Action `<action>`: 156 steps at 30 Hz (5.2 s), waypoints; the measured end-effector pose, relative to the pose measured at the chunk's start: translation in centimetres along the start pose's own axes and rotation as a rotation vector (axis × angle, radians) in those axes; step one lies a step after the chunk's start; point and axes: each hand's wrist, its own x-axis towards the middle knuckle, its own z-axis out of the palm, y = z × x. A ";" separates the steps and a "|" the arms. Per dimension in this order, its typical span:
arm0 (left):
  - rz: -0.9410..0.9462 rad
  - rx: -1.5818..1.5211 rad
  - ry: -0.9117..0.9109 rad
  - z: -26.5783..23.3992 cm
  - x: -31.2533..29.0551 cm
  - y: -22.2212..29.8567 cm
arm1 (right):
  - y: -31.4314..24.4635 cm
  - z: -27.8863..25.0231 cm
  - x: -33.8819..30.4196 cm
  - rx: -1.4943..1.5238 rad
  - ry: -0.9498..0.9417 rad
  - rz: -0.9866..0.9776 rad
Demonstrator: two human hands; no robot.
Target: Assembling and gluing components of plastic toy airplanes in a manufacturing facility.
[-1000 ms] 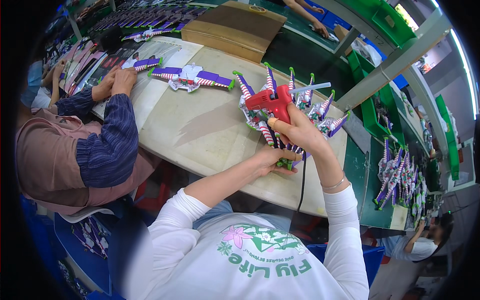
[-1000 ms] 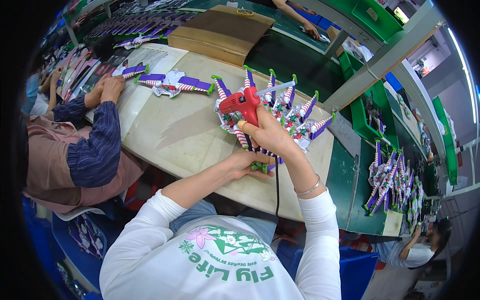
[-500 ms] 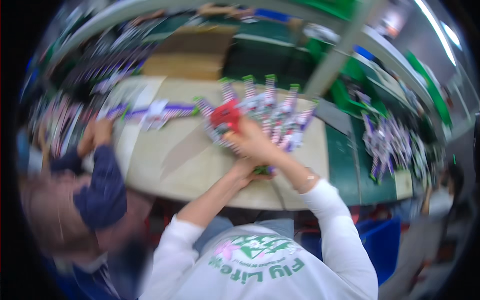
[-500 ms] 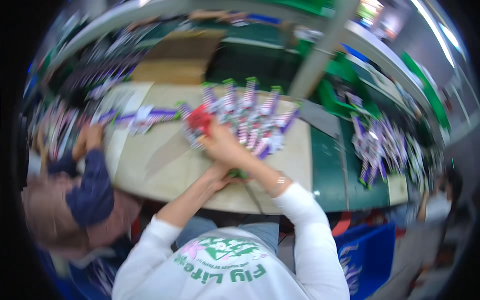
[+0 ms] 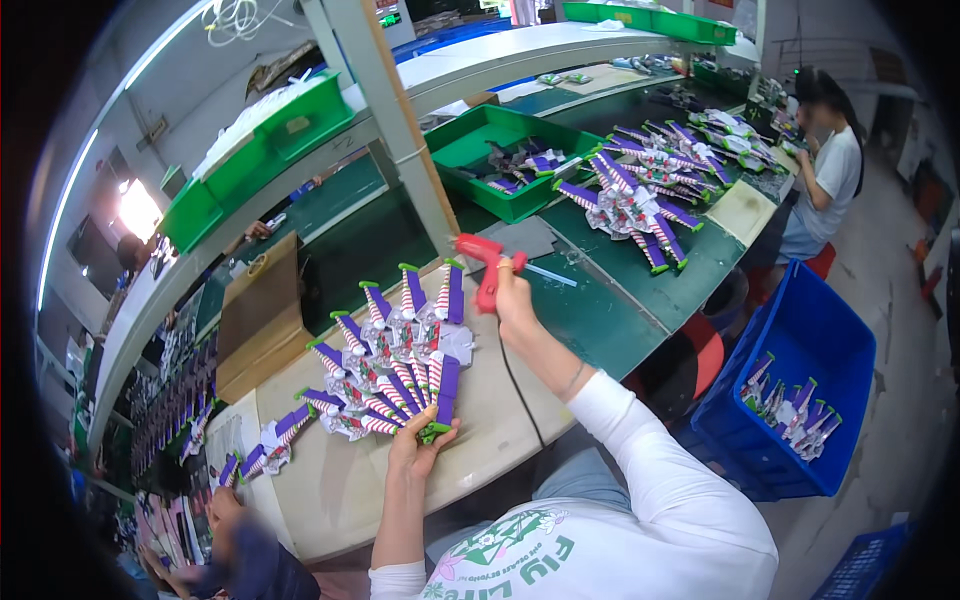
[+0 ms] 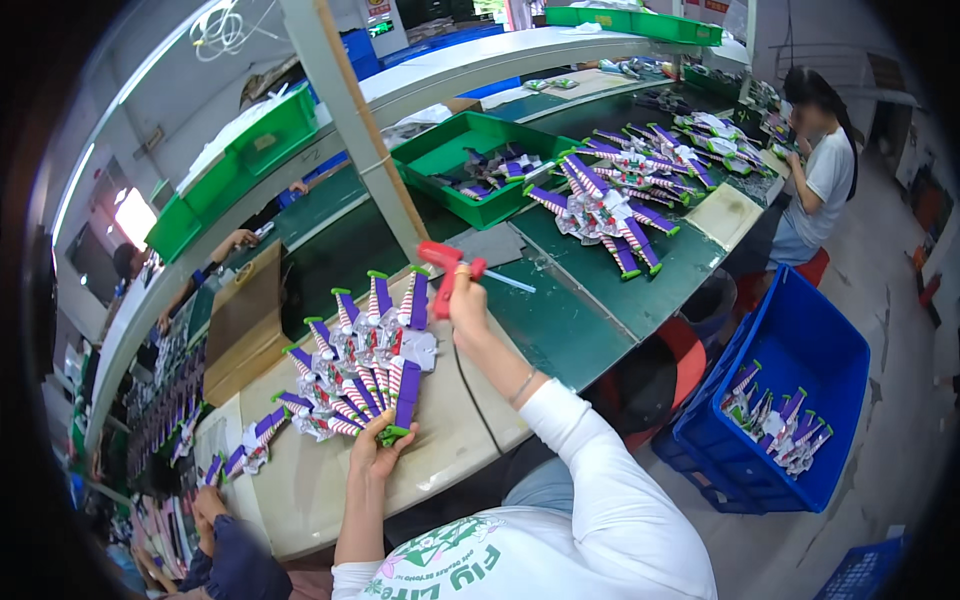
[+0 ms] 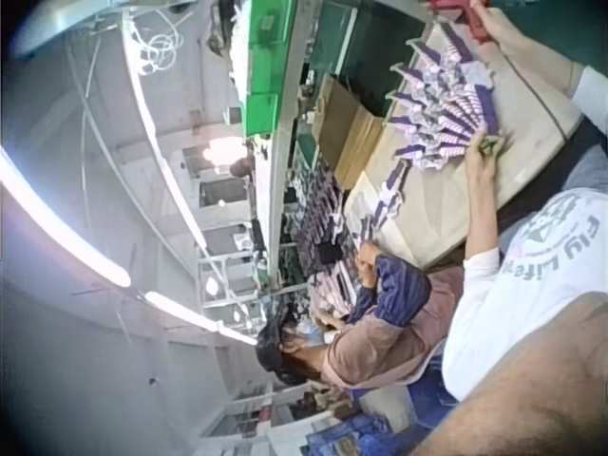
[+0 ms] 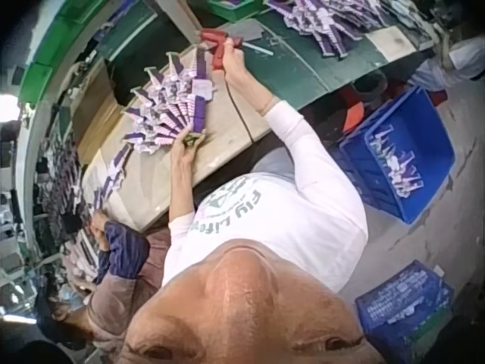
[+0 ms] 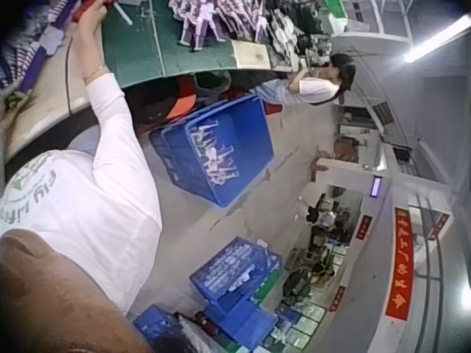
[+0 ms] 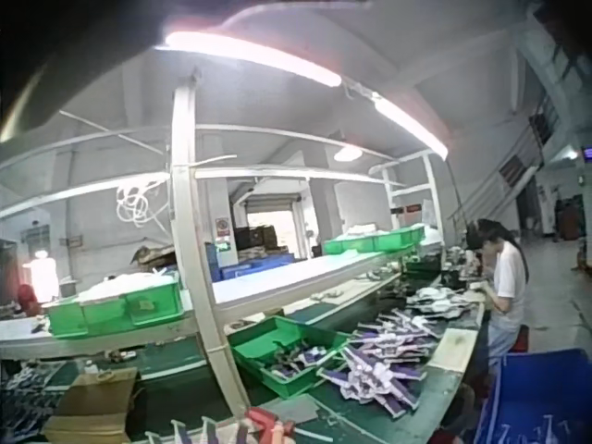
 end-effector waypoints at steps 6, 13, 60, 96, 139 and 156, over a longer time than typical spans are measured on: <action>0.015 0.022 0.043 0.7 0.9 -0.6 | 2.9 -4.5 8.1 -0.603 0.314 -0.082; 0.038 -0.043 0.031 1.2 0.6 -0.9 | 6.2 -3.9 -7.2 -0.798 -0.019 -0.321; -0.316 -0.014 -0.584 41.0 16.9 -17.6 | -22.1 -25.8 9.6 -1.326 0.078 -0.323; -0.456 -0.107 -0.383 40.2 14.1 -17.7 | -32.3 -32.8 20.9 -1.380 0.066 -0.228; 1.226 1.044 0.826 -2.8 -7.1 -9.3 | 7.5 -4.6 -21.4 -0.738 -1.063 -0.376; 1.080 0.133 0.803 -6.4 -17.4 -16.0 | 10.1 -4.6 -20.7 -1.035 -1.119 -0.591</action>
